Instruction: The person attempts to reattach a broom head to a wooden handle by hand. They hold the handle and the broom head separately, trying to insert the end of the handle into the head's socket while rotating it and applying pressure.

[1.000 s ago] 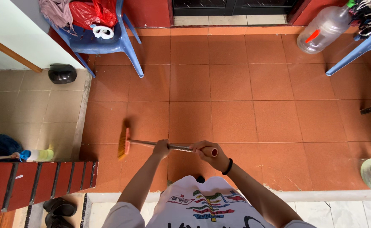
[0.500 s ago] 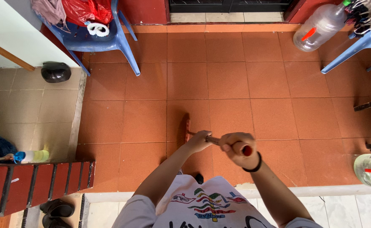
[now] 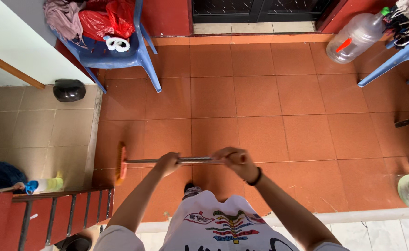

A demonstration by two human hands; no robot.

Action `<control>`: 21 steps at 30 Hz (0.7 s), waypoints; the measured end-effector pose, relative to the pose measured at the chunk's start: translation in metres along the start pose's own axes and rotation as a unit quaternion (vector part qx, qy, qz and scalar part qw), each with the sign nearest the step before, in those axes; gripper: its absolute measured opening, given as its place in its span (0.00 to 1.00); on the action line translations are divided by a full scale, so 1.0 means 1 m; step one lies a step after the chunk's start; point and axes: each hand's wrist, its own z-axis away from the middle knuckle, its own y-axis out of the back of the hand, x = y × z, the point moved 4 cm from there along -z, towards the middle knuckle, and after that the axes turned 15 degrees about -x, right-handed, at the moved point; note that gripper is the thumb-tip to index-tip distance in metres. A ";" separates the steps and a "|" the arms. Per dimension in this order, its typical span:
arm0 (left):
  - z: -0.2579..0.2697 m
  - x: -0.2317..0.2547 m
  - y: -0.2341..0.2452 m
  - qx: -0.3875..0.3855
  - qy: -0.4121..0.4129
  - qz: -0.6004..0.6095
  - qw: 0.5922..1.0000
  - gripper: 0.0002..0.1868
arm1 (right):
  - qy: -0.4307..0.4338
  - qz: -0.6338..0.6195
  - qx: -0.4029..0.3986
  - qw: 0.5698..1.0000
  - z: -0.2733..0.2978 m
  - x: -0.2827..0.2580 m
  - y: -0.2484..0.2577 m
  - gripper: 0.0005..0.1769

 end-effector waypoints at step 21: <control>-0.073 0.095 0.020 -0.073 -0.147 0.150 0.975 0.22 | 0.009 0.218 0.041 0.975 -0.068 -0.086 -0.036 0.07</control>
